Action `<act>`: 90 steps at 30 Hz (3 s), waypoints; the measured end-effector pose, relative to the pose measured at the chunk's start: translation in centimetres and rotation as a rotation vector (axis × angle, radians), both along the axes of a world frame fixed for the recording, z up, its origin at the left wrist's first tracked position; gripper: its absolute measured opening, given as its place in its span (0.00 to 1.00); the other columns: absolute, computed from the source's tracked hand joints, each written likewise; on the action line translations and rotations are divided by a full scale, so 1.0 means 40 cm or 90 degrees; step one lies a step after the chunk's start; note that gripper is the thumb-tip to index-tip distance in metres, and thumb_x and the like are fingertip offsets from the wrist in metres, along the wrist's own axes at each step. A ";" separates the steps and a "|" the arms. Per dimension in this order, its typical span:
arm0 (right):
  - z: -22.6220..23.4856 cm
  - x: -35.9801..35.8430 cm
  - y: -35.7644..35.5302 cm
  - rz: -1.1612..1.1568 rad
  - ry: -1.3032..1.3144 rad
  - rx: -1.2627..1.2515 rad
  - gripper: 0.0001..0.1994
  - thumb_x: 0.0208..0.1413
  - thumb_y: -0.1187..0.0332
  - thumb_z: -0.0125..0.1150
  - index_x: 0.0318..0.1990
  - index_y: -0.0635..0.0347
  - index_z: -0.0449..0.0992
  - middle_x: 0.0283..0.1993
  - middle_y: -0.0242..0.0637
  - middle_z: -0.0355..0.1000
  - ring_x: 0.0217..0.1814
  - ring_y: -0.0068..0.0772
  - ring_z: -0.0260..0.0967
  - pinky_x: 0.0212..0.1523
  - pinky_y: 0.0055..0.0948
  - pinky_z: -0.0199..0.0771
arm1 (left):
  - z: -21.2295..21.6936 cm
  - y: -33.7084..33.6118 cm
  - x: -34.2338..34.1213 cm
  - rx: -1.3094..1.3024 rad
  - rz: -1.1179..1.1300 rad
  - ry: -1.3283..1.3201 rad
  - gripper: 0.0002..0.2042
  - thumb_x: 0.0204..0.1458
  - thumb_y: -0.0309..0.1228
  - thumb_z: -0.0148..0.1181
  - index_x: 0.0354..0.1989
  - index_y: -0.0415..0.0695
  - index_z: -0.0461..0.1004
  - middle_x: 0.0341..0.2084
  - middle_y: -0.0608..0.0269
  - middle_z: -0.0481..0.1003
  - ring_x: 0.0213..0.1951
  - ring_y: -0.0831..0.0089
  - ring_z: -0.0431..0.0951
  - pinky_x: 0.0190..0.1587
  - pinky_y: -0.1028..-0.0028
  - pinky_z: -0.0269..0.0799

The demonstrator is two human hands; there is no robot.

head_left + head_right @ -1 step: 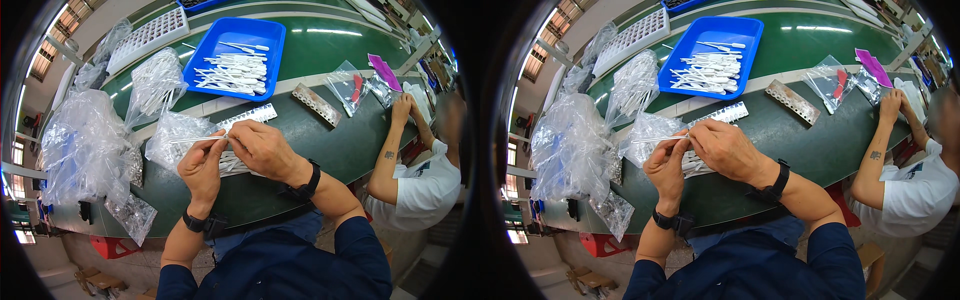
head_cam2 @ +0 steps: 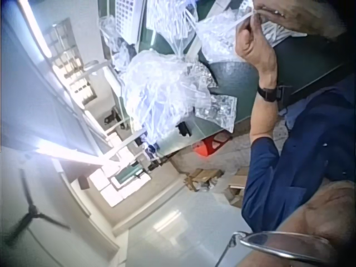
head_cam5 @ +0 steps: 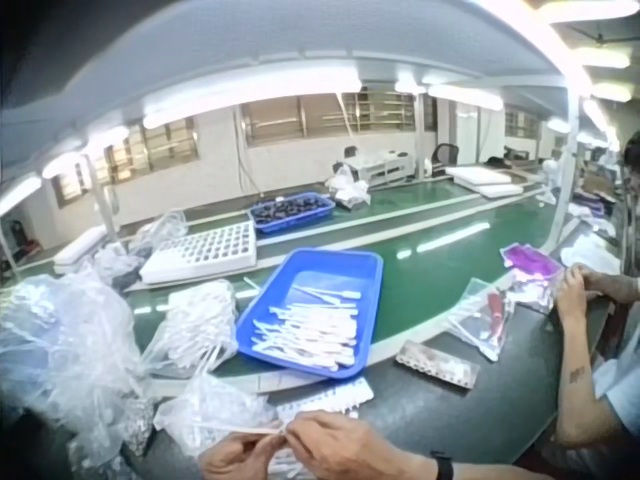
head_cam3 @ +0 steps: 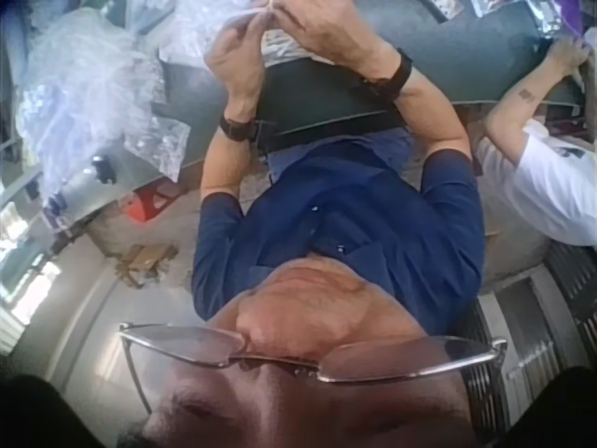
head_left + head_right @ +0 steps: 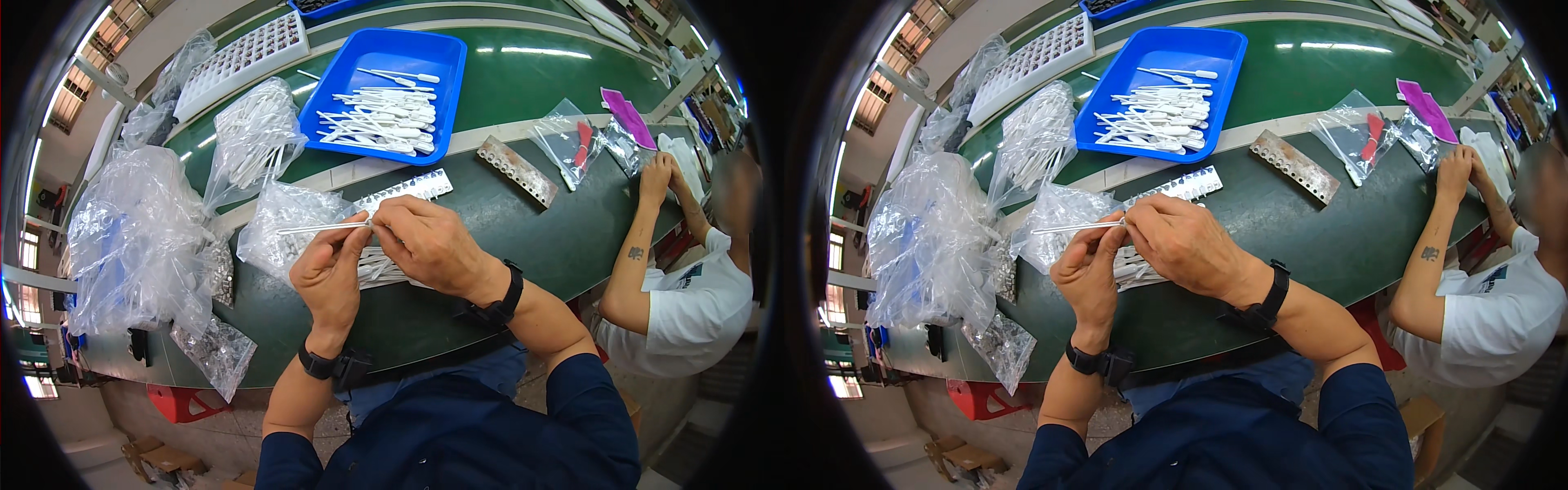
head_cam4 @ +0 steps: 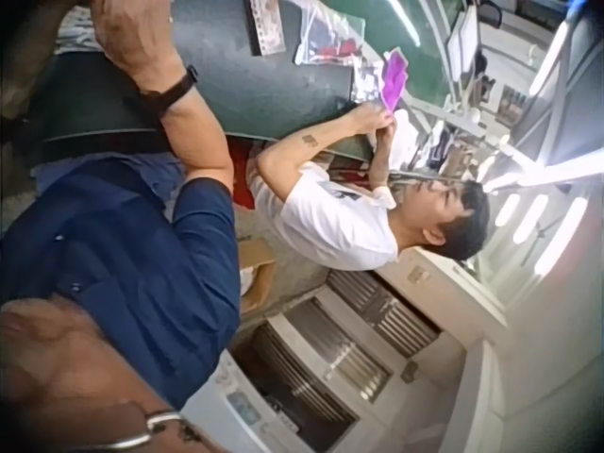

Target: The person is sorting small white plastic components and placing them into clear plastic bags.

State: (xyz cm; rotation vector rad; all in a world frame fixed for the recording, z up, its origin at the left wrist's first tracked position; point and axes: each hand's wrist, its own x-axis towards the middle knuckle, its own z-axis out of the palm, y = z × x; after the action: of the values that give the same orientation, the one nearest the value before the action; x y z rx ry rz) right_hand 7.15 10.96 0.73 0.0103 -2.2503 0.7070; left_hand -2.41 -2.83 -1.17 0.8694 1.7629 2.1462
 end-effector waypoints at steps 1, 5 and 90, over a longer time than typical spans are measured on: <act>0.000 0.000 0.000 0.001 0.001 0.003 0.07 0.54 0.78 0.66 0.38 0.64 0.75 0.37 0.41 0.77 0.40 0.43 0.77 0.39 0.34 0.80 | -0.001 0.000 0.000 0.002 0.000 0.002 0.05 0.57 0.16 0.65 0.40 0.30 0.81 0.43 0.55 0.83 0.38 0.80 0.81 0.44 0.80 0.79; -0.001 -0.002 0.003 0.007 0.004 0.004 0.07 0.54 0.78 0.66 0.39 0.65 0.75 0.38 0.42 0.77 0.40 0.43 0.78 0.40 0.34 0.80 | -0.001 -0.002 -0.003 0.005 -0.015 -0.022 0.06 0.57 0.17 0.66 0.41 0.30 0.81 0.43 0.54 0.83 0.38 0.80 0.81 0.44 0.80 0.79; 0.075 -0.238 0.131 -0.076 -0.066 0.051 0.11 0.60 0.66 0.61 0.45 0.61 0.82 0.39 0.48 0.79 0.41 0.50 0.78 0.44 0.40 0.77 | 0.018 -0.037 0.036 -0.058 -0.201 0.299 0.10 0.59 0.27 0.65 0.26 0.37 0.78 0.23 0.56 0.78 0.25 0.64 0.78 0.28 0.70 0.69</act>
State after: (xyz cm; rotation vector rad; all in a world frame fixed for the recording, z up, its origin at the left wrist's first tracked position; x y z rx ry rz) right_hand -2.39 16.19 3.75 -0.1227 -2.3551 0.5657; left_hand -0.96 -4.31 -0.45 1.6058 1.7485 1.7417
